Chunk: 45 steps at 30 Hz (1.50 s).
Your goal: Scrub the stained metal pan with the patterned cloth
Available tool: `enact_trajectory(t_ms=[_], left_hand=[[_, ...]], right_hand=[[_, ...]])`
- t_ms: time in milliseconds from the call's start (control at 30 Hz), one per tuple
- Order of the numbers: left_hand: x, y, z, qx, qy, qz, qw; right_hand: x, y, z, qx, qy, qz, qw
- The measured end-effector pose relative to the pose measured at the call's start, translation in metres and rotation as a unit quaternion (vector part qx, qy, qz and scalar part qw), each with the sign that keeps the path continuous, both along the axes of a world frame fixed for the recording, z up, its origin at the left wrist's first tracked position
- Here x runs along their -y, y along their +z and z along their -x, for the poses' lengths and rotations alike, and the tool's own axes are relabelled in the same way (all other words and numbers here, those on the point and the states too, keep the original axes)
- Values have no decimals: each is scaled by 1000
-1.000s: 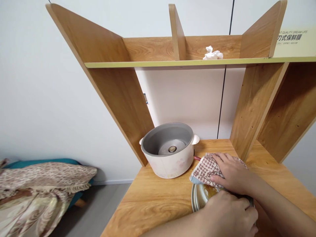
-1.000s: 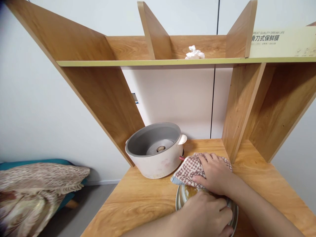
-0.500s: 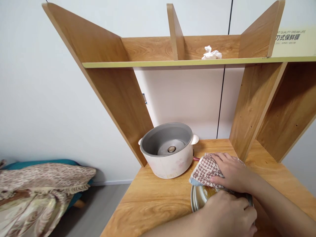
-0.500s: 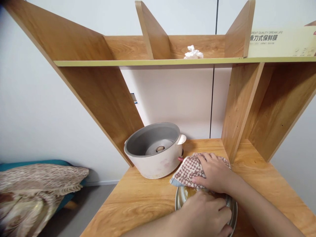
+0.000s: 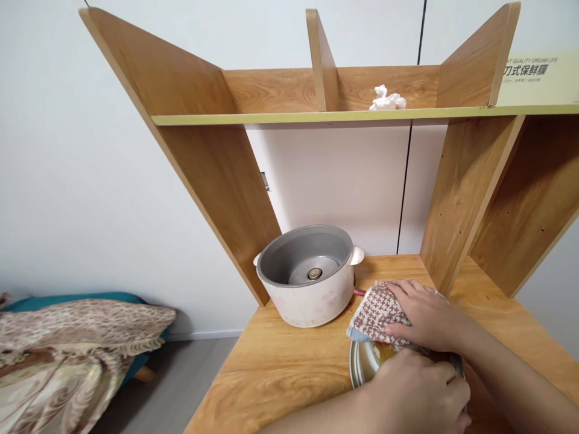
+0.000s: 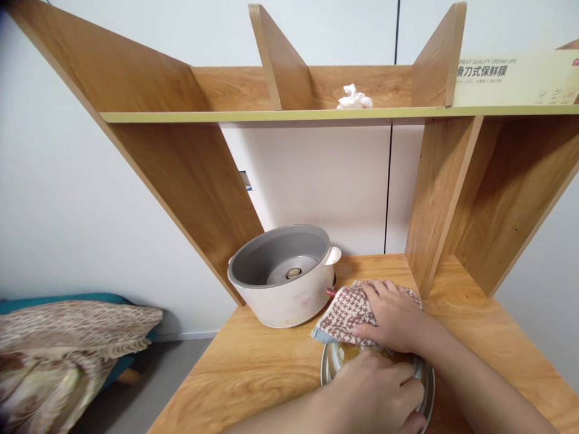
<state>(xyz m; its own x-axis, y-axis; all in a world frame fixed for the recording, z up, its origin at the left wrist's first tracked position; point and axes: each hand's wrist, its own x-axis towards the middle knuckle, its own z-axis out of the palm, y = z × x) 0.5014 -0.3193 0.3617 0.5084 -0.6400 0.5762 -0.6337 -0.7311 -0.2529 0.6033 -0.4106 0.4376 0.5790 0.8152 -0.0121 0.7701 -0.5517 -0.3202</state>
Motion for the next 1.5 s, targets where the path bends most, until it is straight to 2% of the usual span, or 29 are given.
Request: enact_trajectory(t_ms=[233,400,967,1167,1333,1500], left_hand=[[1,4,1,-30,5,-34,999],[1,2,1,-10,0,-4,1000],[0,3,1,-34,-3,-19,999],[0,2,1,-20,-3,-4,1000],[0,2,1,-47,1,-26,999],[1,1,1,-23,-6,-2,1000]], right_hand=[[-1,2,2,4,-4,8,1000],[-1,4,2,3,-6,13,1000],[0,-2,0,17,2,-13,1000],[-1,0,0,18,3,-6,1000],[-1,-1,0,23,6,-15,1000],[0,-4,-1,23,2,-14,1000]])
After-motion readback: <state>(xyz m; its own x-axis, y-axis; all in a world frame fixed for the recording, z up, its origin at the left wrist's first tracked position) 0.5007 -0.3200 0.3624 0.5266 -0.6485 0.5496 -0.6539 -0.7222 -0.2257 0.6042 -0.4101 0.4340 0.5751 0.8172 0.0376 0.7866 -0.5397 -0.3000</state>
